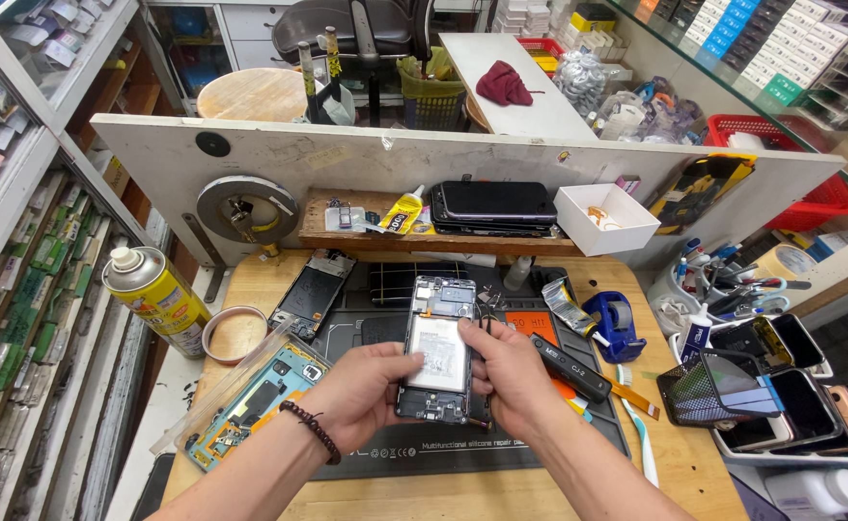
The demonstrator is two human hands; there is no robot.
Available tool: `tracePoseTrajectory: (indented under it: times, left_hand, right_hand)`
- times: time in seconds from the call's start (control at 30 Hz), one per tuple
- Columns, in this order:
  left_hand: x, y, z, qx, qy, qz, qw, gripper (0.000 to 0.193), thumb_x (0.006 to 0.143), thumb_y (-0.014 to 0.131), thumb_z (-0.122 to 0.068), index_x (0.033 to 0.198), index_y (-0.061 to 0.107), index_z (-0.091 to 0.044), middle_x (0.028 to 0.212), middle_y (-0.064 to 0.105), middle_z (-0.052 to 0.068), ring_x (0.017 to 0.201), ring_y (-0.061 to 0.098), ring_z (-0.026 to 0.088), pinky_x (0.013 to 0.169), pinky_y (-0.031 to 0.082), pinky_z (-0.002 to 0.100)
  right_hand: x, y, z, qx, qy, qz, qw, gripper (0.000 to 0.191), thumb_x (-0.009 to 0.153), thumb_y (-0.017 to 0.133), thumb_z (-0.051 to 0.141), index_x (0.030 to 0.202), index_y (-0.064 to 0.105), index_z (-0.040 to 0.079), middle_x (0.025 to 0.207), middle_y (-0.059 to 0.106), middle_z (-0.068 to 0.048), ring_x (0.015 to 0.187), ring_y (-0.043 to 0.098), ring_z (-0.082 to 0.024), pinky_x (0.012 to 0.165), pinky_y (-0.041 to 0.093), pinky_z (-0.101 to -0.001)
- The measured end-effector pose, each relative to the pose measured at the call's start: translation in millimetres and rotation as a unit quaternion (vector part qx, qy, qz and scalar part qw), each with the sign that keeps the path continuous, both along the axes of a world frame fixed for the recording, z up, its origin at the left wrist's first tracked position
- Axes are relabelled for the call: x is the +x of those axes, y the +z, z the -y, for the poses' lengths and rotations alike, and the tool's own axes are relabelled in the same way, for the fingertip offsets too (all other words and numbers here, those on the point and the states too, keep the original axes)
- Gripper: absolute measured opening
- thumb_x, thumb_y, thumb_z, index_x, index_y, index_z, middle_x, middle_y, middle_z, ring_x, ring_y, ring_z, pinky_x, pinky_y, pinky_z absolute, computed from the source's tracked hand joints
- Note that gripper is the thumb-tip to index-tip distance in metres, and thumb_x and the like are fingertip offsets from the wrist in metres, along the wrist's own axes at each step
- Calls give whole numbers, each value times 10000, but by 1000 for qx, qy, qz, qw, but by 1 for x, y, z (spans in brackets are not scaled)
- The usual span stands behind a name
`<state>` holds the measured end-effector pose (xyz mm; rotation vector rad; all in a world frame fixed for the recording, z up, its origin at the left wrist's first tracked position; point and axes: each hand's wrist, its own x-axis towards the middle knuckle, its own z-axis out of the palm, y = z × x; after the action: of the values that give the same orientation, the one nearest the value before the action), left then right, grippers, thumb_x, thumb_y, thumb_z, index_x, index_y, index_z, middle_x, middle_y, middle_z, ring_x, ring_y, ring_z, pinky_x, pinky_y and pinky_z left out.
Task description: The person disassembles a smartphone at a repair workbench. They pry off the back cover, lift out the battery, disconnect internal components with a pry tool and tweezers, and set the phone frame and parts on the silicone repair mat.
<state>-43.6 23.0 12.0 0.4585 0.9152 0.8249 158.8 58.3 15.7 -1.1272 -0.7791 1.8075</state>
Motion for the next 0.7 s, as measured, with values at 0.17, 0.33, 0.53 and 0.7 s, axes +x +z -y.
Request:
tracePoseTrajectory:
  times: [0.17,0.33,0.53,0.7]
  left_hand:
    - [-2,-2,6,-21,11,7,1000,234,976,587,-101,1180,650,-6,1067,736,101,925,736,195,841,636,389]
    - [-2,4,11,-3,10,4,1000,302,965,578,-89,1240,653,7,1075,746,100,943,722,200,846,620,394]
    - [-3,11,16,25,-2,0,1000,431,884,568,47,1304,632,-28,1121,764,85,991,732,170,894,615,352]
    - [-3,9,16,24,5,1,1000,408,908,572,21,1312,630,1,1114,759,98,975,729,178,869,616,358]
  right_hand:
    - [5,1,2,-23,37,48,998,138,958,684,226,899,620,119,642,469,84,497,331,-18,422,243,-208]
    - [5,0,8,-37,68,74,994,134,963,675,221,911,622,110,654,490,72,500,337,-28,426,250,-213]
    - [3,-2,7,-58,49,69,995,134,972,663,235,930,628,113,683,496,72,518,346,-25,434,263,-210]
    - [2,-1,8,-54,50,81,994,133,975,663,238,942,626,113,697,503,68,530,355,-31,442,275,-209]
